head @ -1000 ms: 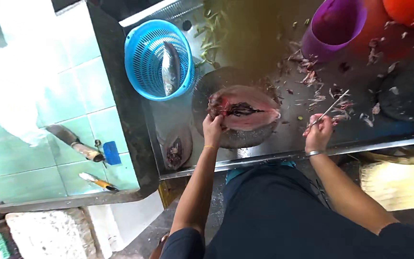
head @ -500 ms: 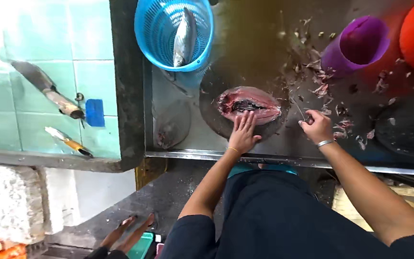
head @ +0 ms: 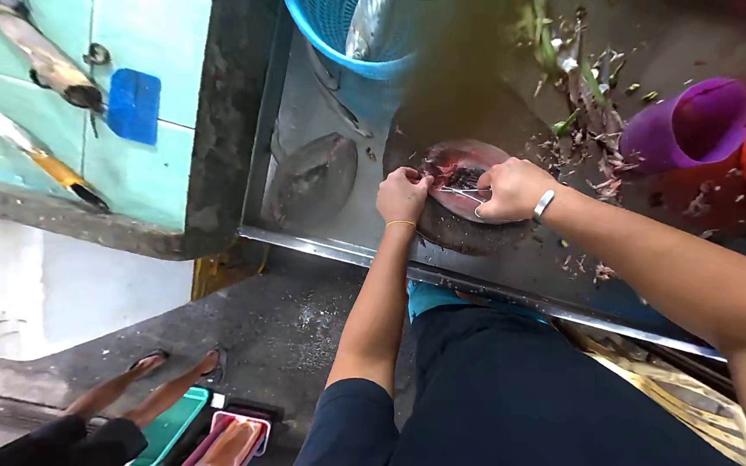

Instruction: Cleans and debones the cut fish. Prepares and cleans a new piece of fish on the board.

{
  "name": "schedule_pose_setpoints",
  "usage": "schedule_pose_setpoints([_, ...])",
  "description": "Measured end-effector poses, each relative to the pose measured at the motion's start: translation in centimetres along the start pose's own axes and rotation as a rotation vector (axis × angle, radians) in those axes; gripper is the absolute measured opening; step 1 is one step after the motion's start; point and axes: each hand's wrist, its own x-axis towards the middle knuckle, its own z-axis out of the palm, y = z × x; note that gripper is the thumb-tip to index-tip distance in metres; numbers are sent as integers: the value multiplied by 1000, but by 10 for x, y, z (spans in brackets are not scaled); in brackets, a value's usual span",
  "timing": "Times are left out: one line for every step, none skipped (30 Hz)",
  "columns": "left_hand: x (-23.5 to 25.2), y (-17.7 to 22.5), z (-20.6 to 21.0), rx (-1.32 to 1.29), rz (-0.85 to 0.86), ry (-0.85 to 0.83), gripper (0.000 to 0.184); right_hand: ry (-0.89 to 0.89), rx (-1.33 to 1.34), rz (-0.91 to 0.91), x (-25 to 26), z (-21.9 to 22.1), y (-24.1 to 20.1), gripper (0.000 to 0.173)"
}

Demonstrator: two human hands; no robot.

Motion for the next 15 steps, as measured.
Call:
schedule_pose_setpoints([0,0,-1,-3,3,-6,39,-14,-8,3,4,-1,-3,38])
schedule_pose_setpoints([0,-1,-1,-3,5,-8,39,-20,-17,6,7,0,-5,38])
schedule_pose_setpoints([0,-1,-1,2,9,-7,38,-27,-21,13,11,0,-7,39])
schedule_pose_setpoints([0,-2,-1,7,14,-6,38,-33,-25,18,15,2,-8,39])
schedule_pose_setpoints([0,-2,0,12,19,-5,39,-37,-18,21,18,4,-8,38])
schedule_pose_setpoints([0,-2,1,16,22,-4,38,-47,3,28,22,5,-8,36])
schedule_pose_setpoints([1,-3,2,17,25,-3,38,-59,55,46,25,6,-8,32])
schedule_pose_setpoints([2,-3,3,17,26,-2,38,-71,152,72,28,7,-7,26])
schedule_pose_setpoints([2,-4,4,17,24,-5,38,-85,314,111,31,10,-3,23])
schedule_pose_setpoints([2,-4,5,21,23,-7,38,-109,573,177,32,15,3,24])
schedule_pose_setpoints([2,-4,5,29,22,-9,37,-150,921,276,30,23,8,25])
schedule_pose_setpoints([0,-3,6,37,21,-12,37,-193,1270,362,22,28,12,27])
schedule_pose_setpoints([2,-2,5,48,24,-10,36,-206,1530,371,15,31,18,28])
schedule_pose_setpoints([3,-2,4,61,33,-2,37,-166,1670,309,8,31,24,29])
schedule_pose_setpoints([2,-3,4,63,49,14,38,-58,1692,235,-4,30,29,29])
